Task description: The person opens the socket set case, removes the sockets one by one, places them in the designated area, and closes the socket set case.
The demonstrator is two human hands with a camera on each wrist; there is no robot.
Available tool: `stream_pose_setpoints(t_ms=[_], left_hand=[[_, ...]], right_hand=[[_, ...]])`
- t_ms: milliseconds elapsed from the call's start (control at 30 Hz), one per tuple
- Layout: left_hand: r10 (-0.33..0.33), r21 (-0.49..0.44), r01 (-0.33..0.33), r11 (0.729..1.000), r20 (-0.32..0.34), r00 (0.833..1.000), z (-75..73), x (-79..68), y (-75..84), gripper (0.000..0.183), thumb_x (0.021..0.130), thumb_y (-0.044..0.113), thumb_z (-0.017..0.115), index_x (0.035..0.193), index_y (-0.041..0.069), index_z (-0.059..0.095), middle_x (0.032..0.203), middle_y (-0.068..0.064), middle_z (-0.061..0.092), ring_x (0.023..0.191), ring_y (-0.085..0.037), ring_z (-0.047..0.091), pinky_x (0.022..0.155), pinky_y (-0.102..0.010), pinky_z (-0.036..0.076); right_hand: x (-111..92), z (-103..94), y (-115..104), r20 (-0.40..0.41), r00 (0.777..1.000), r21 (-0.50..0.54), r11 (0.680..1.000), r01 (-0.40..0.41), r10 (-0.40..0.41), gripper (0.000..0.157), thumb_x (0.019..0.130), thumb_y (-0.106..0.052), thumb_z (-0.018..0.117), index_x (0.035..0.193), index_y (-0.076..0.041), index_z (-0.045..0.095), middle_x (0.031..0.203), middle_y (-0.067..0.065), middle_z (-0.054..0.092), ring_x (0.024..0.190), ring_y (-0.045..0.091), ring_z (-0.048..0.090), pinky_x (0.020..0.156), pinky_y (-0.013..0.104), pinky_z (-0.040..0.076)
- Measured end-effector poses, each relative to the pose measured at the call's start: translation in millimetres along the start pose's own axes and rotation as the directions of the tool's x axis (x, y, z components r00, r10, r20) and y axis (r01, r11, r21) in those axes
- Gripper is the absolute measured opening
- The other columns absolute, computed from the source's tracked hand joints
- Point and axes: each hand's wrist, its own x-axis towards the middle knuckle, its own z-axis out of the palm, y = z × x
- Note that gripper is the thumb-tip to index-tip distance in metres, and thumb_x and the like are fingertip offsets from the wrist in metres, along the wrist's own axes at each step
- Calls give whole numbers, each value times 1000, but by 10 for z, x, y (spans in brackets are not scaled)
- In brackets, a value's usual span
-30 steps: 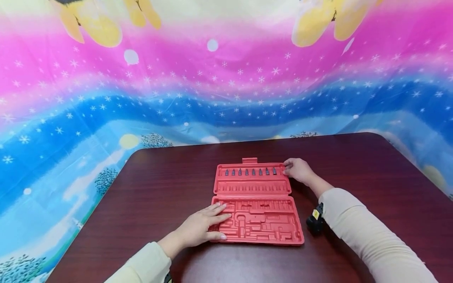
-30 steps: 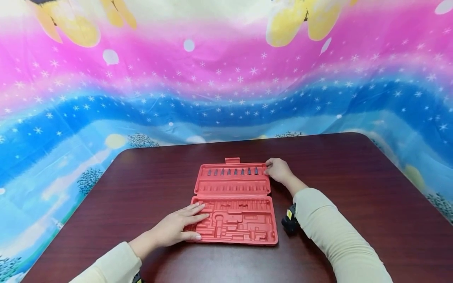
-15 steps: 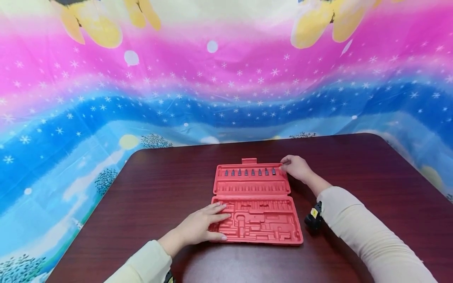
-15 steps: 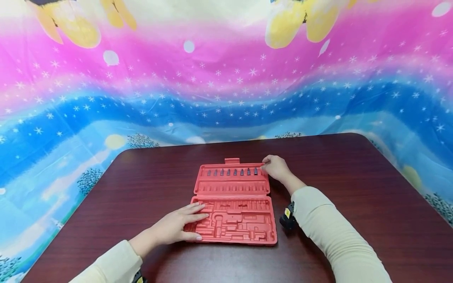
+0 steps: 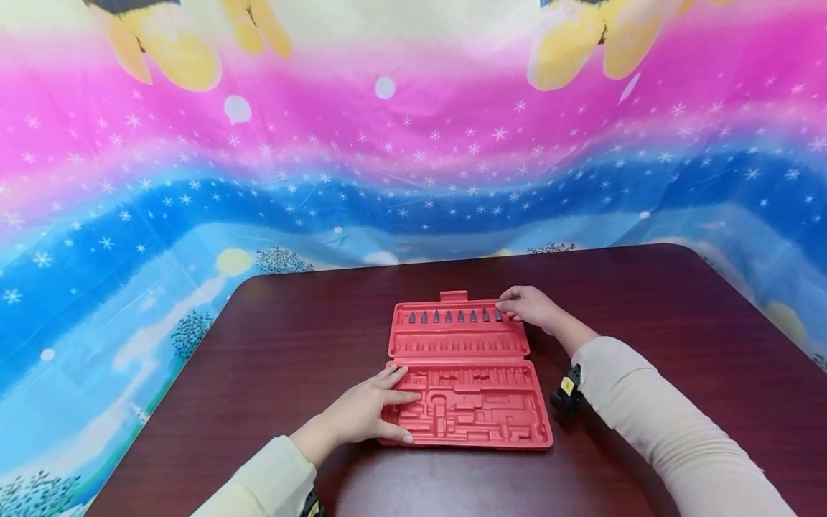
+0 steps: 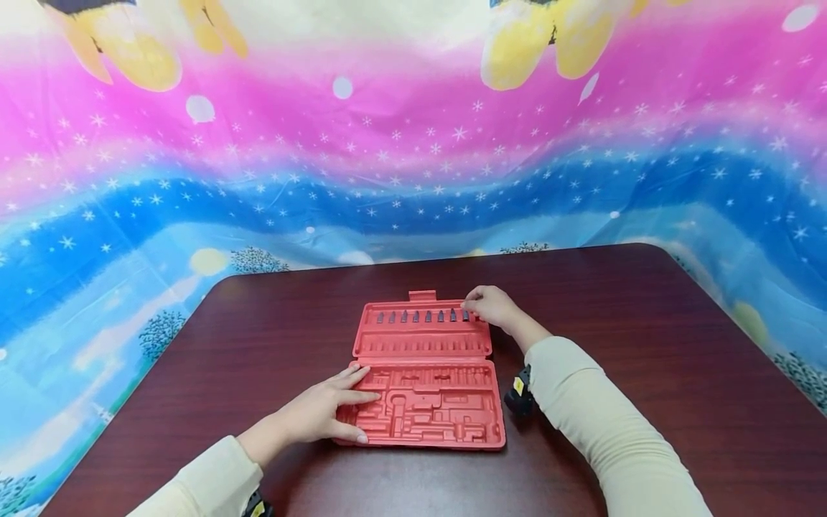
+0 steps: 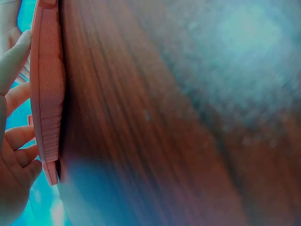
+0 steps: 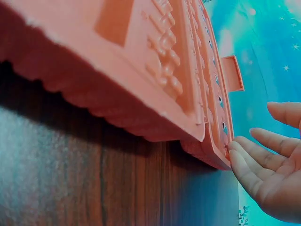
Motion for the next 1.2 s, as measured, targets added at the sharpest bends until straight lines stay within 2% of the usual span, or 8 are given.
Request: stream_pose_setpoints(t_ms=[167,333,533,700,800,867,967,1200], left_hand=[[20,13,-20,1000,-1,1000,-16,12,-8,69,65,59,61,123,22,51,138,-9,27,127,-29,17,97,-42,23],[7,-28,-7,1000,-4,1000,-16,26,-49,79,64,62,59,129,20,42,138,-9,26,127,-27,18,97,-43,22],[3,-32,-3,999,3,1000,-2,55,-79,85,63,65,58,131,18,39,139,-10,25,127,-26,17,97,-43,22],[3,6,-3,1000,-2,1000,14,67,-84,88,61,67,58,131,17,38,139,-9,25,127,-25,17,99,-40,21],[6,14,-6,1000,-9,1000,16,68,-89,91,60,67,58,132,15,38,139,-9,25,127,-25,18,99,-40,21],[7,14,-7,1000,-12,1000,17,67,-90,92,60,67,58,132,14,37,138,-10,26,127,-25,19,99,-40,21],[7,18,-7,1000,-17,1000,21,65,-94,93,59,67,58,132,13,37,138,-10,27,127,-25,20,98,-40,22],[18,53,-18,998,-10,1000,24,79,-98,92,60,69,55,131,13,38,138,-9,27,127,-25,18,98,-38,23]], right_hand=[[39,8,-30,18,1000,-18,1000,-18,18,34,89,-18,48,112,7,47,103,21,52,92,30,52,75,36,45],[63,21,-54,43,999,-79,997,-24,27,32,89,-17,46,111,7,49,99,18,52,88,28,51,71,35,45],[92,49,-68,34,999,-120,992,-31,36,28,88,-15,46,104,7,53,78,13,51,68,22,49,61,32,43],[116,99,-111,-8,999,-147,989,-36,35,20,86,-13,46,84,3,58,56,4,44,50,17,42,54,32,38],[139,135,-129,-40,997,-121,990,-66,62,25,86,-11,46,62,-4,50,48,0,37,44,15,36,51,30,35],[153,160,-138,-59,994,-88,992,-93,88,31,86,-11,45,56,-9,41,47,-2,33,43,15,35,51,30,35],[170,181,-138,-83,991,-51,992,-113,109,29,86,-10,45,57,-7,43,47,-2,33,44,15,37,53,30,36],[189,179,-130,-149,976,-4,987,-158,156,16,82,-3,46,77,7,58,51,0,37,51,16,42,55,29,38]])
